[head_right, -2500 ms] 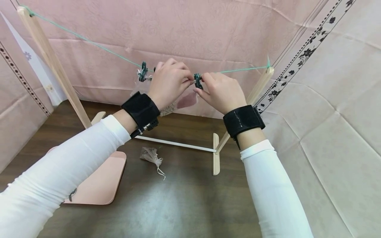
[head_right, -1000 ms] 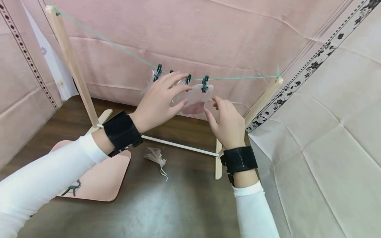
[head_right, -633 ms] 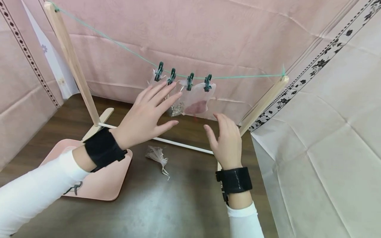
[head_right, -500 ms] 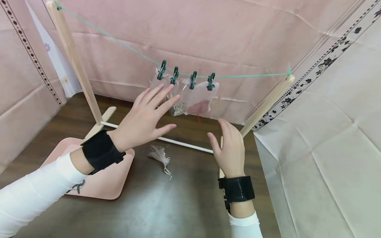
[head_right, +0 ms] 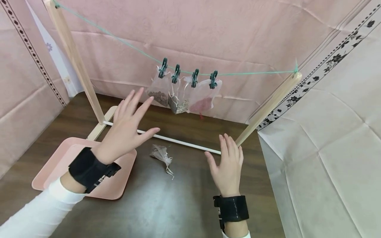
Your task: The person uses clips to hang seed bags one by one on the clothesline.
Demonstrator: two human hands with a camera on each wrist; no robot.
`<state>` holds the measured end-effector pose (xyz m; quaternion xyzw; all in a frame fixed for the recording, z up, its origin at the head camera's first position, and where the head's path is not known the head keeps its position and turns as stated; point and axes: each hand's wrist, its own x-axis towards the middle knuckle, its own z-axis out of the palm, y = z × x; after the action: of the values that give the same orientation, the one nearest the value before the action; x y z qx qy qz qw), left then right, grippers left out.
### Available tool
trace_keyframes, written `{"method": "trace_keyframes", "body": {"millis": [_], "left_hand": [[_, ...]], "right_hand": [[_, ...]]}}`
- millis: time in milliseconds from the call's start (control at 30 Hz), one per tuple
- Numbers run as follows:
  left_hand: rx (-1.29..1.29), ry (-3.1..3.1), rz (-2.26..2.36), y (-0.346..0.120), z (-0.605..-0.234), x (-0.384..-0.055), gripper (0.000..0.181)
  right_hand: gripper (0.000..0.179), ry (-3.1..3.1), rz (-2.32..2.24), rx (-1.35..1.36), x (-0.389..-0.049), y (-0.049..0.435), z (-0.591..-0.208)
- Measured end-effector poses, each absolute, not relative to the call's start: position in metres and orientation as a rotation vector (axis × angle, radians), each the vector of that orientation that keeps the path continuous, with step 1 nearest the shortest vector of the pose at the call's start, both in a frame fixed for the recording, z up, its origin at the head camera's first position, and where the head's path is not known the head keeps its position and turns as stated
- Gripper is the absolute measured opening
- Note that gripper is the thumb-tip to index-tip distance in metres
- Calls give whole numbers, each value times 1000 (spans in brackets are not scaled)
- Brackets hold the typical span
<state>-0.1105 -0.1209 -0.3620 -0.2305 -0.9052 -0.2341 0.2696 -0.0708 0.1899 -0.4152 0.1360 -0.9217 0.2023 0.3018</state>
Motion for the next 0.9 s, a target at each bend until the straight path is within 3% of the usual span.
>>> {"method": "trace_keyframes", "body": {"millis": [900], "left_hand": [[-158,-2675,-917,-160,-460,-60,89]], "right_hand": [[68,-2576,985,25,-23,145,-523]]}}
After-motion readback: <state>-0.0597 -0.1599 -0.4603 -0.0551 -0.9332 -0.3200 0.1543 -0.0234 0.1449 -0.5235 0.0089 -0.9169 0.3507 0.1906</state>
